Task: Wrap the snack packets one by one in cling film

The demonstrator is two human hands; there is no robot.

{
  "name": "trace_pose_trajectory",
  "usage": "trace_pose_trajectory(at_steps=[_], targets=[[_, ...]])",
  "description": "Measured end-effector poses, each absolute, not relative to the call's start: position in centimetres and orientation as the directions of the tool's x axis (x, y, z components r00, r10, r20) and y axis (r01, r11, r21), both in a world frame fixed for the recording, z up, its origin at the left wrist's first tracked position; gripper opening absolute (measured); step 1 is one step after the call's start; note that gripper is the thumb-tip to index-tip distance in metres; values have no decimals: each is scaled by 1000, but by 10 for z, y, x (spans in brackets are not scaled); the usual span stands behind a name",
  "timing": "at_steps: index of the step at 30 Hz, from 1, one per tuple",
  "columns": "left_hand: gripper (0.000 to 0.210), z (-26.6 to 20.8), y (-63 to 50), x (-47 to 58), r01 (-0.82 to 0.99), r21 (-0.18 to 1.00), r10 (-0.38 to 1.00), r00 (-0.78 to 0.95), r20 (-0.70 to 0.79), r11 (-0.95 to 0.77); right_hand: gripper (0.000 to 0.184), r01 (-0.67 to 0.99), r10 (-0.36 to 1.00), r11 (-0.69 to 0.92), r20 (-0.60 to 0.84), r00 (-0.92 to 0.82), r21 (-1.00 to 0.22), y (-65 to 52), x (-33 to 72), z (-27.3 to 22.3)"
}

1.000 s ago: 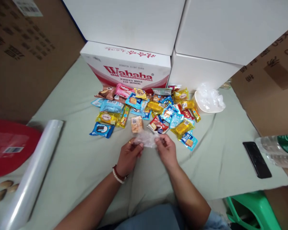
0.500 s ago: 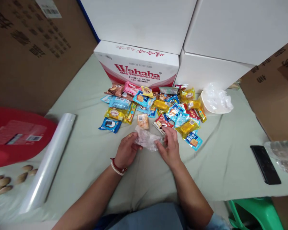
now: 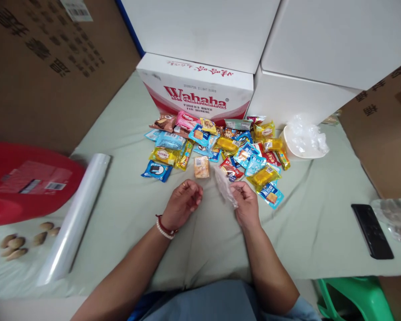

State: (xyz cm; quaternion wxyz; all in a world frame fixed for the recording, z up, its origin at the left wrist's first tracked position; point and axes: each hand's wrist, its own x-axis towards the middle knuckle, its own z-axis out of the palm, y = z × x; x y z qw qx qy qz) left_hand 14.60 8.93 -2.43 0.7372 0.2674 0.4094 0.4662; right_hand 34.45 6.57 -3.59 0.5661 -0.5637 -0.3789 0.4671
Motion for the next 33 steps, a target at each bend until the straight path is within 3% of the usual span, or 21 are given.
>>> trace_pose_trajectory(at_steps=[3, 6, 10, 13, 17, 20, 24, 27, 29, 31, 33], targets=[[57, -23, 87, 149, -414, 806, 903, 270, -335, 422, 19, 146, 974, 10, 42, 222, -989, 62, 342, -34], [60, -22, 87, 150, -453, 790, 910, 225, -347, 413, 12, 378, 973, 191, 226, 51, -906, 58, 342, -30], [50, -22, 91, 146, -513, 750, 905, 164, -392, 418, 15, 408, 949, 312, 300, -94, -858, 56, 341, -26], [48, -23, 92, 143, -555, 717, 898, 147, -415, 422, 10, 296, 985, 153, 171, 36, -943, 58, 341, -29], [47, -24, 95, 140, -628, 662, 899, 153, -410, 409, 24, -163, 948, -108, -151, 279, -981, 65, 344, -31], [42, -25, 97, 139, -676, 633, 919, 184, -350, 377, 33, -409, 918, -201, -318, 239, -890, 72, 349, -28], [40, -27, 98, 137, -713, 561, 901, 259, -348, 421, 36, -449, 906, -303, -400, 137, -841, 75, 354, -30], [43, -27, 97, 137, -704, 579, 904, 232, -358, 410, 29, -242, 931, -209, -268, 246, -947, 73, 357, -31], [44, -27, 96, 139, -687, 631, 924, 170, -342, 360, 22, -30, 915, -18, -28, 403, -999, 69, 359, -27], [44, -26, 95, 142, -666, 681, 943, 110, -315, 305, 13, 196, 833, 168, 245, 497, -966, 63, 360, -18], [43, -26, 93, 145, -648, 717, 956, 63, -286, 257, 9, 346, 834, 209, 351, 426, -915, 58, 356, -9]])
